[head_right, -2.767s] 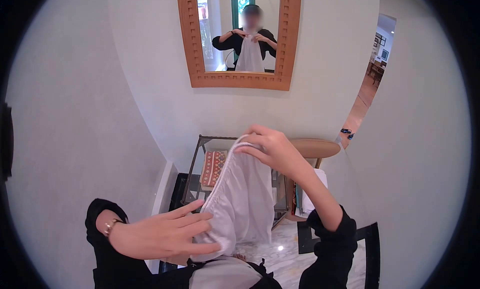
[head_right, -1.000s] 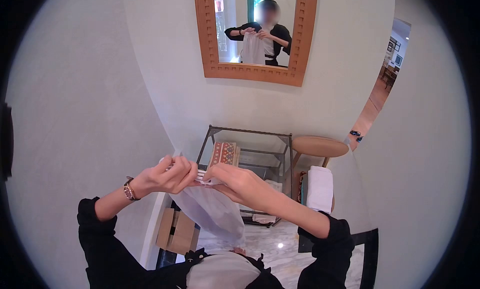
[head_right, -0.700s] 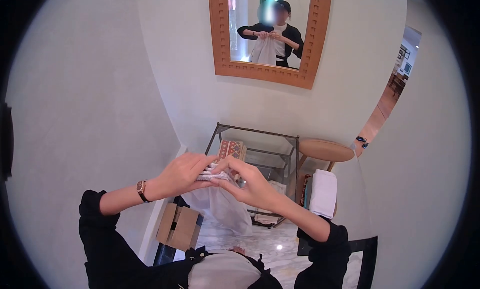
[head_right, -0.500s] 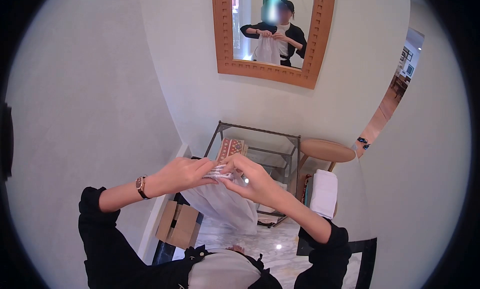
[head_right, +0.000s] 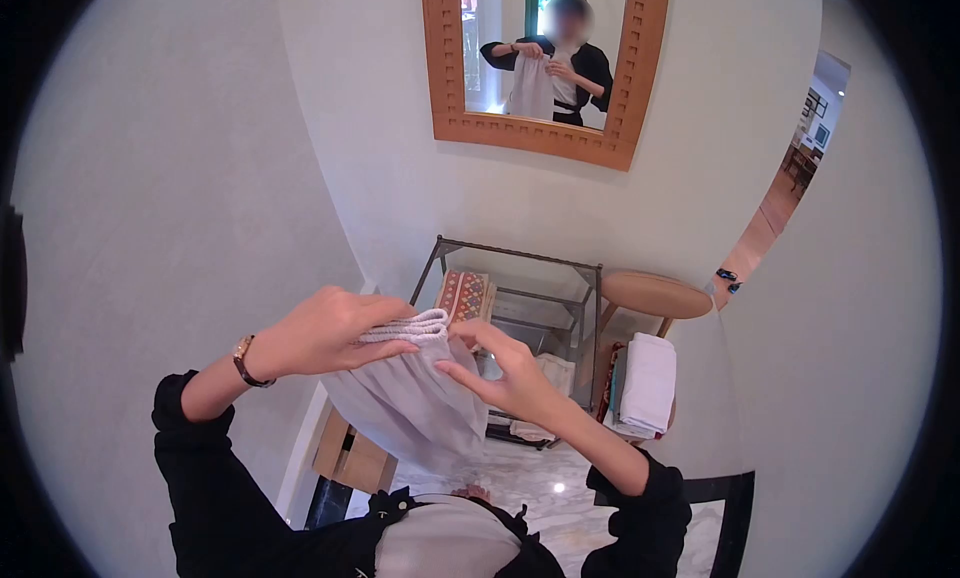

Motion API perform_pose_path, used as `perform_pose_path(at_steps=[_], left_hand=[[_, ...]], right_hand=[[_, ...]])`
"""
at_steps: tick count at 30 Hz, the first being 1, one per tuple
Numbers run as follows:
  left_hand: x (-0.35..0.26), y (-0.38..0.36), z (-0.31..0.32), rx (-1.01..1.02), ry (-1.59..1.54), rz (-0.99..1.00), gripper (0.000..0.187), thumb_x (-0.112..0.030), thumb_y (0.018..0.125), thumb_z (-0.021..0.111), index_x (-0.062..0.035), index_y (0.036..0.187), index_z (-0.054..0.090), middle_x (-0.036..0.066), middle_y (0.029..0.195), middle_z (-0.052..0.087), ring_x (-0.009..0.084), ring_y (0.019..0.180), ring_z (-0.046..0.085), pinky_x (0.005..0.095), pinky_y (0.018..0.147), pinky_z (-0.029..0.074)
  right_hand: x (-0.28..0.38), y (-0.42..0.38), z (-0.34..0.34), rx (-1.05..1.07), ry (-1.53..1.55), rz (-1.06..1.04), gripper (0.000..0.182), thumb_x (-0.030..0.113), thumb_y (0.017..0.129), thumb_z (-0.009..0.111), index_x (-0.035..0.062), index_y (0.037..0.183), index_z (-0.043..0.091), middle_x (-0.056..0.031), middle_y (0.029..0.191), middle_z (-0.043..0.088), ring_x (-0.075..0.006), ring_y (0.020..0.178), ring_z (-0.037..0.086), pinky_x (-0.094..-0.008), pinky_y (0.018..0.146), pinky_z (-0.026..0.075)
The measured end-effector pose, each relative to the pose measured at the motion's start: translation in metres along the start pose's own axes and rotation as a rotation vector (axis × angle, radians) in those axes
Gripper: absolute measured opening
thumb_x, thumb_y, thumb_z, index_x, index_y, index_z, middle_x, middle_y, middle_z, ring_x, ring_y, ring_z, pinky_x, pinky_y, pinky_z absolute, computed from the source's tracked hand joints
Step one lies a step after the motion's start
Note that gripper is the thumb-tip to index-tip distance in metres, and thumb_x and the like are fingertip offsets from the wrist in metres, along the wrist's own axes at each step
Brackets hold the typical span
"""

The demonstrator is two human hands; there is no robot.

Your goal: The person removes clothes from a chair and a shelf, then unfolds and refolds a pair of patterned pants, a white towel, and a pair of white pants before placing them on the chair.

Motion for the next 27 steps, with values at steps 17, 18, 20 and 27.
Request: perform_pose_path(at_steps=[17,18,20,27], left_hand=[[-0.020,-0.011,-0.065,-0.162,0.379,0.004,0.032,-0.033,0.075,0.077,-0.0085,0.095,0.070,0.007,0.072,0.066,0.0225,0.055,0.060,0.0304,0.050,0.044],[-0.024,-0.012,-0.072,-0.177,0.446,-0.001,0.034,-0.031,0.072,0.079,-0.0072,0.094,0.071,0.006,0.075,0.067,0.0218,0.057,0.062,0.0296,0.051,0.045],[-0.030,-0.015,-0.091,-0.215,0.527,-0.009,0.037,-0.030,0.069,0.080,-0.0050,0.095,0.070,0.007,0.078,0.068,0.0218,0.061,0.063,0.0284,0.054,0.046],[-0.038,-0.038,-0.174,-0.524,0.801,0.074,0.041,-0.023,0.073,0.082,-0.0061,0.109,0.071,0.006,0.089,0.072,0.0133,0.068,0.067,0.0227,0.058,0.050]], right_hand=[[0.010,0.009,0.038,0.120,-0.087,-0.223,0.038,0.018,0.084,0.072,-0.0044,0.112,0.058,-0.0196,0.114,0.056,-0.0360,0.094,0.060,-0.0392,0.081,0.050],[0.007,0.006,0.044,0.116,-0.049,-0.193,0.039,0.020,0.084,0.071,-0.0048,0.112,0.058,-0.0202,0.115,0.055,-0.0366,0.095,0.060,-0.0401,0.081,0.050],[0.002,0.000,0.057,0.130,-0.083,-0.107,0.040,0.020,0.083,0.071,-0.0057,0.111,0.059,-0.0200,0.116,0.053,-0.0376,0.095,0.060,-0.0417,0.082,0.050],[-0.072,-0.041,0.102,0.184,-0.169,-0.015,0.037,0.014,0.076,0.070,-0.0033,0.108,0.064,-0.0173,0.112,0.054,-0.0388,0.092,0.060,-0.0437,0.080,0.051]])
Point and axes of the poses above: each hand's wrist, its own y-axis towards the middle knuckle, its own z-axis out of the palm, x = y × z, the point moved 3 cm from there along y, towards the middle knuckle
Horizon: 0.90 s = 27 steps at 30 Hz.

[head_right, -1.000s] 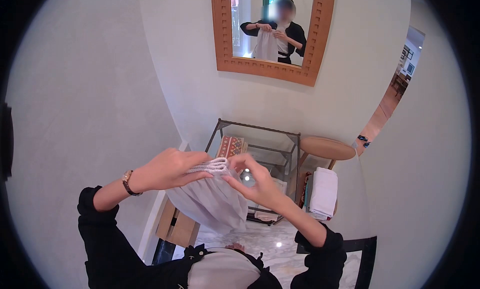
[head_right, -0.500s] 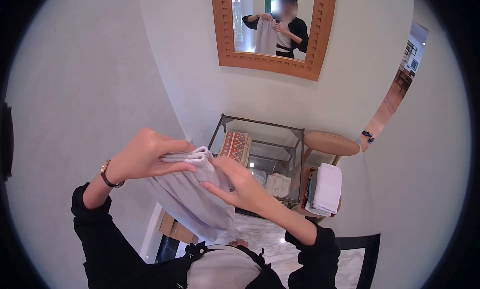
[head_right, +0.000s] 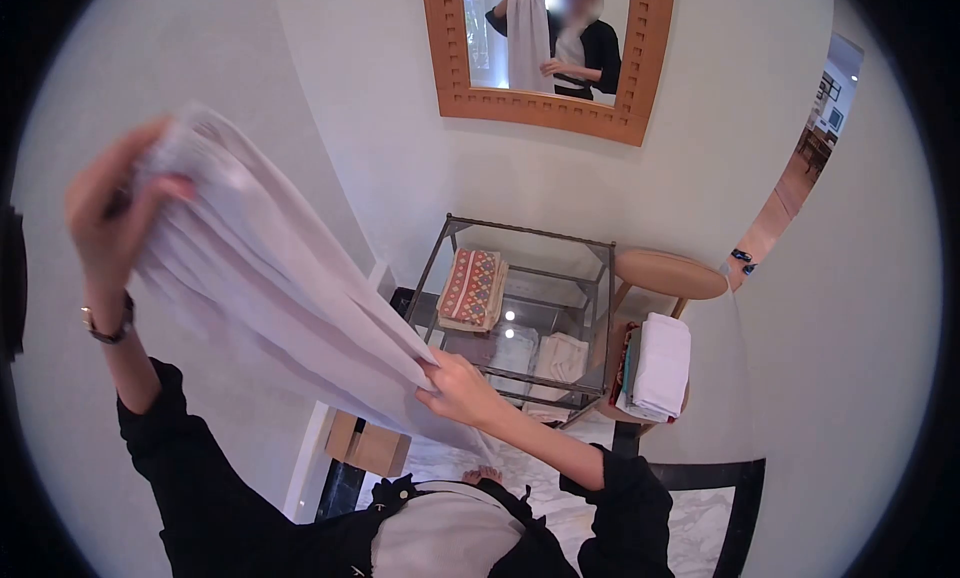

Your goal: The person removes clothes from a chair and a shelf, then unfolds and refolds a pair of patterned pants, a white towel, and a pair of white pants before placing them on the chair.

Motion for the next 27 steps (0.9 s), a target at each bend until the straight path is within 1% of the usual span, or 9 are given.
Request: perform_pose_path(at_steps=[2,5,7,10,17,21,24,26,27], left_hand=[[0.033,-0.004,-0.027,-0.102,0.200,-0.010,0.040,-0.023,0.081,0.078,-0.0110,0.118,0.070,0.004,0.102,0.073,0.0115,0.083,0.069,0.0203,0.068,0.053],[0.051,0.014,-0.051,-0.377,0.405,-0.424,0.037,-0.033,0.089,0.071,-0.0066,0.114,0.066,0.012,0.102,0.070,0.0165,0.087,0.065,0.0250,0.077,0.049],[0.081,0.040,-0.086,-0.444,0.278,0.007,0.027,-0.025,0.088,0.073,0.0006,0.094,0.068,0.011,0.081,0.069,0.0148,0.063,0.061,0.0242,0.056,0.048],[0.128,0.075,-0.153,-0.030,0.054,0.289,0.029,-0.018,0.090,0.072,0.0059,0.076,0.064,0.008,0.061,0.062,0.0137,0.046,0.054,0.0260,0.041,0.044],[0.132,0.095,-0.151,-0.708,0.548,0.114,0.034,-0.024,0.093,0.068,0.0085,0.086,0.062,0.012,0.072,0.066,0.0183,0.054,0.056,0.0311,0.048,0.047],[0.208,0.083,-0.197,-0.630,0.410,0.352,0.048,-0.038,0.095,0.063,0.0094,0.085,0.064,0.014,0.070,0.064,0.0188,0.057,0.054,0.0338,0.054,0.046],[0.208,0.030,-0.183,-0.500,0.558,-0.428,0.058,-0.047,0.093,0.063,0.0090,0.079,0.065,0.014,0.067,0.064,0.0190,0.057,0.053,0.0351,0.055,0.046],[0.222,0.000,-0.170,-0.428,0.488,-0.611,0.066,-0.057,0.089,0.063,0.0066,0.072,0.066,0.013,0.064,0.063,0.0177,0.057,0.052,0.0372,0.055,0.046],[0.247,-0.021,-0.170,-0.409,0.439,-0.662,0.060,-0.056,0.089,0.062,0.0034,0.084,0.064,0.013,0.076,0.063,0.0180,0.069,0.054,0.0351,0.064,0.045]], right_hand=[[-0.017,-0.015,0.013,0.027,0.071,0.063,0.034,0.014,0.076,0.069,-0.0026,0.106,0.065,-0.0172,0.110,0.054,-0.0373,0.092,0.060,-0.0439,0.081,0.050],[-0.051,-0.041,0.040,0.106,0.070,0.094,0.033,0.014,0.077,0.069,-0.0016,0.106,0.066,-0.0166,0.108,0.055,-0.0358,0.093,0.060,-0.0446,0.083,0.050],[-0.073,-0.059,0.062,0.129,0.044,0.100,0.032,0.014,0.078,0.069,-0.0008,0.106,0.067,-0.0160,0.108,0.055,-0.0354,0.093,0.060,-0.0450,0.083,0.050],[-0.098,-0.084,0.086,0.127,-0.007,0.097,0.032,0.015,0.078,0.069,0.0007,0.106,0.067,-0.0151,0.107,0.055,-0.0351,0.093,0.059,-0.0450,0.082,0.050],[-0.160,-0.145,0.131,0.190,-0.176,0.153,0.026,0.011,0.074,0.071,0.0011,0.098,0.069,-0.0132,0.104,0.059,-0.0348,0.094,0.060,-0.0440,0.082,0.049],[-0.209,-0.183,0.136,0.158,0.115,0.217,0.019,0.007,0.076,0.071,-0.0001,0.094,0.070,-0.0137,0.095,0.063,-0.0325,0.091,0.062,-0.0392,0.080,0.049],[-0.219,-0.194,0.099,0.036,0.173,0.347,0.016,0.006,0.077,0.072,0.0008,0.092,0.070,-0.0125,0.092,0.062,-0.0281,0.089,0.062,-0.0364,0.078,0.048],[-0.221,-0.198,0.060,0.000,0.161,0.466,0.015,0.007,0.079,0.073,0.0013,0.092,0.071,-0.0109,0.089,0.061,-0.0253,0.085,0.061,-0.0341,0.077,0.048],[-0.221,-0.198,0.039,-0.019,0.153,0.524,0.014,0.007,0.079,0.073,0.0015,0.092,0.072,-0.0101,0.088,0.061,-0.0239,0.084,0.061,-0.0330,0.076,0.048]])
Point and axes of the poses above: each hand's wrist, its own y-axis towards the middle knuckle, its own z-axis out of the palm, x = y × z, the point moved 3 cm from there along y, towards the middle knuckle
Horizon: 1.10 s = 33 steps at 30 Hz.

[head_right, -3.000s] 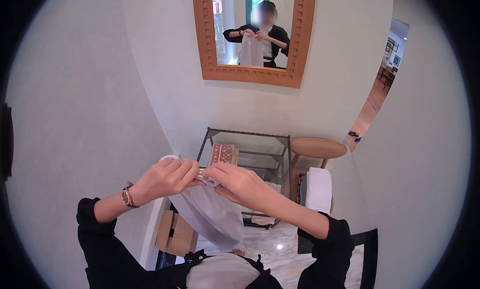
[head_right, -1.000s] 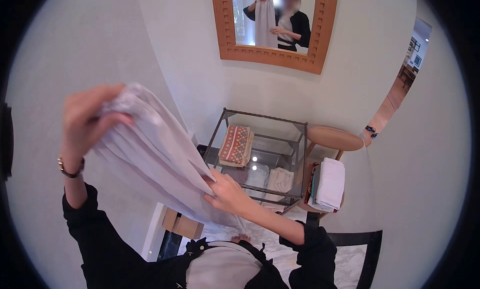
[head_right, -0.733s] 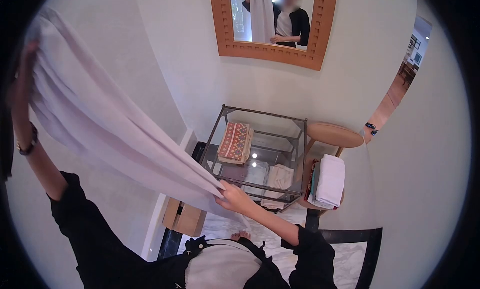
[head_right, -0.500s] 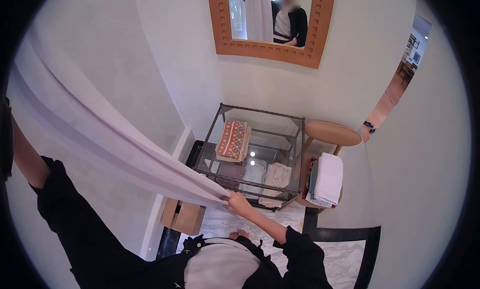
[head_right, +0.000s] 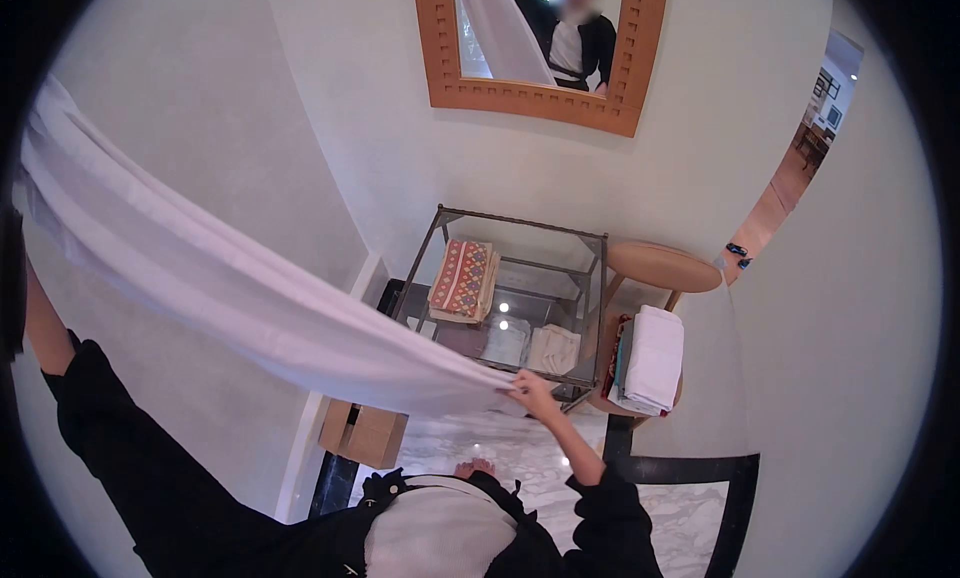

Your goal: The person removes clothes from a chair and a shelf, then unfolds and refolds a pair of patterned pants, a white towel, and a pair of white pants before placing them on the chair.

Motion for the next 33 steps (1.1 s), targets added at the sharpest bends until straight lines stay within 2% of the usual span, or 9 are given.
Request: perform_pose_path(at_steps=[4,7,11,16,19,25,29,31,33], left_hand=[[0.255,0.002,0.055,0.368,-0.223,-0.244,0.057,-0.051,0.093,0.059,-0.0094,0.132,0.060,0.013,0.124,0.064,0.0194,0.114,0.060,0.0268,0.099,0.043],[0.307,-0.041,0.067,0.461,0.221,-0.137,0.070,-0.055,0.094,0.054,-0.0012,0.138,0.050,0.018,0.136,0.054,0.0277,0.129,0.049,0.0322,0.108,0.036],[0.320,-0.100,0.064,0.639,0.051,-0.329,0.067,-0.054,0.094,0.055,0.0013,0.133,0.054,0.018,0.126,0.060,0.0230,0.116,0.056,0.0307,0.100,0.040],[0.301,-0.163,0.049,0.682,-0.173,-0.540,0.057,-0.052,0.096,0.054,0.0006,0.117,0.061,0.009,0.106,0.064,0.0147,0.097,0.057,0.0258,0.087,0.043],[0.296,-0.183,0.045,0.673,-0.163,-0.589,0.057,-0.053,0.095,0.055,-0.0003,0.114,0.064,0.005,0.101,0.064,0.0120,0.093,0.055,0.0237,0.085,0.042],[0.318,-0.233,0.065,0.481,-0.227,-0.659,0.058,-0.054,0.093,0.058,0.0010,0.109,0.067,0.003,0.097,0.064,0.0115,0.089,0.056,0.0230,0.081,0.043],[0.285,-0.276,0.103,0.580,-0.180,-0.560,0.053,-0.049,0.095,0.058,0.0036,0.095,0.065,0.001,0.082,0.058,0.0116,0.078,0.049,0.0259,0.073,0.042],[0.259,-0.316,0.129,0.468,-0.183,-0.512,0.052,-0.046,0.097,0.057,0.0051,0.089,0.062,0.001,0.075,0.054,0.0113,0.073,0.045,0.0288,0.066,0.041],[0.247,-0.352,0.154,0.640,-0.149,-0.481,0.052,-0.045,0.098,0.055,0.0053,0.083,0.062,0.000,0.070,0.054,0.0093,0.068,0.043,0.0290,0.060,0.039]], right_hand=[[0.021,-0.008,-0.065,-0.070,-0.070,-0.116,0.016,0.011,0.082,0.074,0.0024,0.095,0.073,-0.0073,0.084,0.061,-0.0193,0.077,0.058,-0.0295,0.070,0.046],[0.026,-0.019,-0.108,0.025,-0.016,0.078,0.019,0.014,0.084,0.073,0.0015,0.098,0.073,-0.0053,0.081,0.062,-0.0146,0.075,0.057,-0.0285,0.068,0.044],[0.030,-0.039,-0.181,0.077,0.034,0.349,0.027,0.022,0.088,0.069,-0.0033,0.098,0.071,-0.0024,0.083,0.065,-0.0090,0.077,0.055,-0.0264,0.069,0.044],[0.063,-0.070,-0.251,0.000,0.251,0.452,0.038,0.027,0.095,0.064,-0.0110,0.100,0.067,-0.0044,0.100,0.064,-0.0128,0.091,0.055,-0.0268,0.084,0.045],[0.073,-0.085,-0.286,0.085,0.358,0.363,0.037,0.027,0.095,0.064,-0.0086,0.101,0.068,-0.0056,0.100,0.064,-0.0120,0.096,0.054,-0.0259,0.086,0.043],[0.095,-0.086,-0.351,-0.182,0.526,0.120,0.034,0.029,0.093,0.066,-0.0042,0.096,0.070,-0.0029,0.098,0.061,-0.0122,0.091,0.055,-0.0283,0.082,0.044],[0.127,-0.047,-0.360,-0.533,0.290,0.283,0.031,0.028,0.090,0.069,-0.0029,0.093,0.071,-0.0008,0.087,0.063,-0.0126,0.083,0.058,-0.0289,0.076,0.045],[0.127,-0.027,-0.362,-0.644,0.041,0.315,0.031,0.027,0.089,0.070,-0.0030,0.091,0.072,-0.0016,0.081,0.064,-0.0125,0.080,0.059,-0.0292,0.074,0.045],[0.091,-0.003,-0.365,-0.716,-0.182,0.221,0.029,0.026,0.089,0.069,-0.0030,0.090,0.073,-0.0074,0.081,0.066,-0.0178,0.082,0.063,-0.0322,0.076,0.047]])
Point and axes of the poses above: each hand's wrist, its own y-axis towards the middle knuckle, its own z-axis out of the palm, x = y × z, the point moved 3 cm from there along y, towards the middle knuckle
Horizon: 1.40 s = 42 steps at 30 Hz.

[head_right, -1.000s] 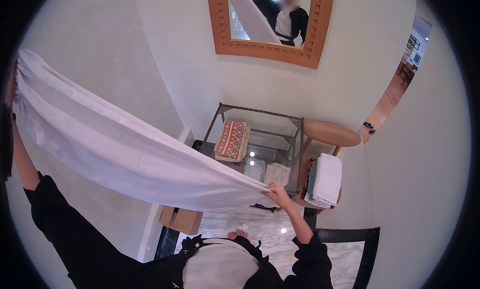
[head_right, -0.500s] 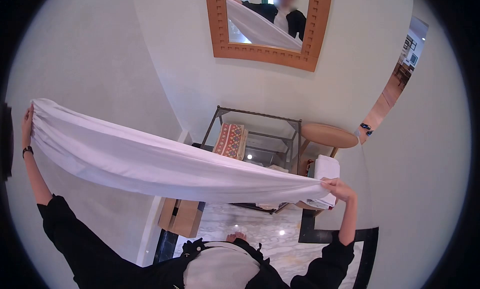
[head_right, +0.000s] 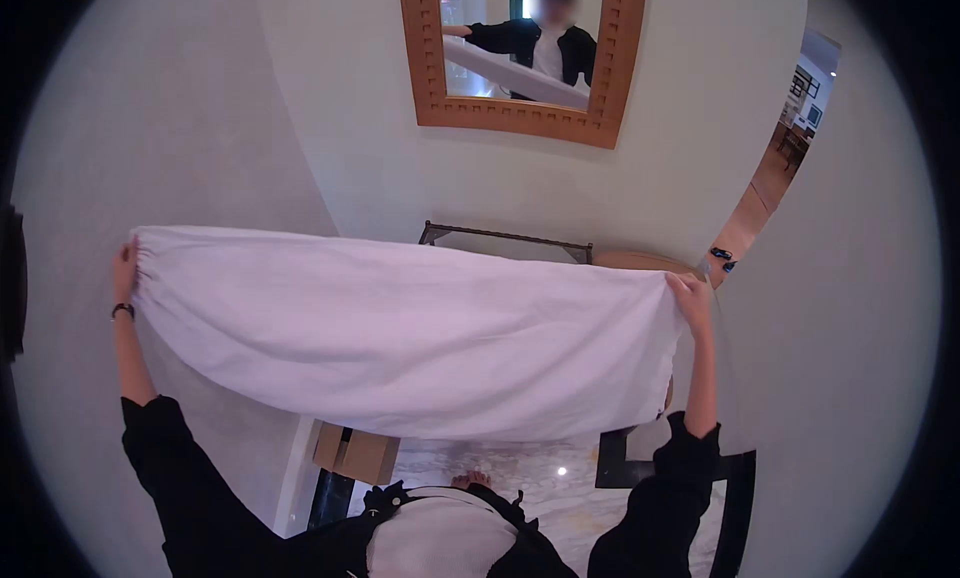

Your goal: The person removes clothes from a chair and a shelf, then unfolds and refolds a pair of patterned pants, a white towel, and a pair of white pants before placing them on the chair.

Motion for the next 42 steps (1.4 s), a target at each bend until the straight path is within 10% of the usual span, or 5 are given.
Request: perform_pose_path(at_steps=[10,23,32,37,42], left_hand=[[-0.113,-0.115,0.126,0.683,-0.376,-0.382,0.039,-0.034,0.086,0.072,-0.0001,0.104,0.064,-0.001,0.074,0.062,0.0072,0.057,0.056,0.0248,0.049,0.046],[-0.396,-0.182,0.088,1.427,-1.142,0.274,0.041,-0.003,0.087,0.067,0.0009,0.124,0.051,0.008,0.113,0.061,0.0128,0.096,0.064,0.0279,0.081,0.057],[-0.535,-0.267,0.116,0.888,-0.777,0.828,0.026,-0.011,0.087,0.069,-0.0052,0.110,0.062,0.003,0.067,0.055,0.0169,0.069,0.055,0.0323,0.064,0.044],[-0.544,-0.277,0.126,0.810,-0.778,0.751,0.026,-0.019,0.081,0.076,-0.0049,0.099,0.065,0.004,0.068,0.048,0.0190,0.070,0.050,0.0327,0.064,0.042],[-0.544,-0.282,0.132,0.890,-0.885,0.640,0.025,-0.019,0.076,0.081,-0.0018,0.088,0.066,0.004,0.080,0.053,0.0149,0.073,0.051,0.0287,0.067,0.042]], right_hand=[[-0.053,0.011,0.092,0.118,-0.380,-0.158,0.029,0.026,0.083,0.071,-0.0008,0.092,0.074,-0.0249,0.088,0.068,-0.0377,0.084,0.065,-0.0429,0.080,0.050],[0.206,-0.052,0.109,0.590,0.138,-0.278,0.029,0.020,0.092,0.062,0.0052,0.116,0.069,-0.0079,0.111,0.069,-0.0141,0.101,0.060,-0.0287,0.089,0.046],[0.320,-0.114,0.126,0.663,0.521,-0.295,0.030,0.013,0.089,0.067,0.0022,0.117,0.066,-0.0049,0.105,0.068,-0.0084,0.094,0.060,-0.0248,0.083,0.048],[0.328,-0.124,0.103,0.866,0.704,-0.011,0.042,0.024,0.097,0.061,0.0004,0.131,0.054,-0.0040,0.106,0.065,-0.0094,0.097,0.059,-0.0269,0.089,0.048],[0.332,-0.146,0.086,0.821,0.501,-0.372,0.066,0.016,0.094,0.064,0.0060,0.149,0.029,-0.0066,0.109,0.061,-0.0129,0.104,0.054,-0.0288,0.097,0.041]])
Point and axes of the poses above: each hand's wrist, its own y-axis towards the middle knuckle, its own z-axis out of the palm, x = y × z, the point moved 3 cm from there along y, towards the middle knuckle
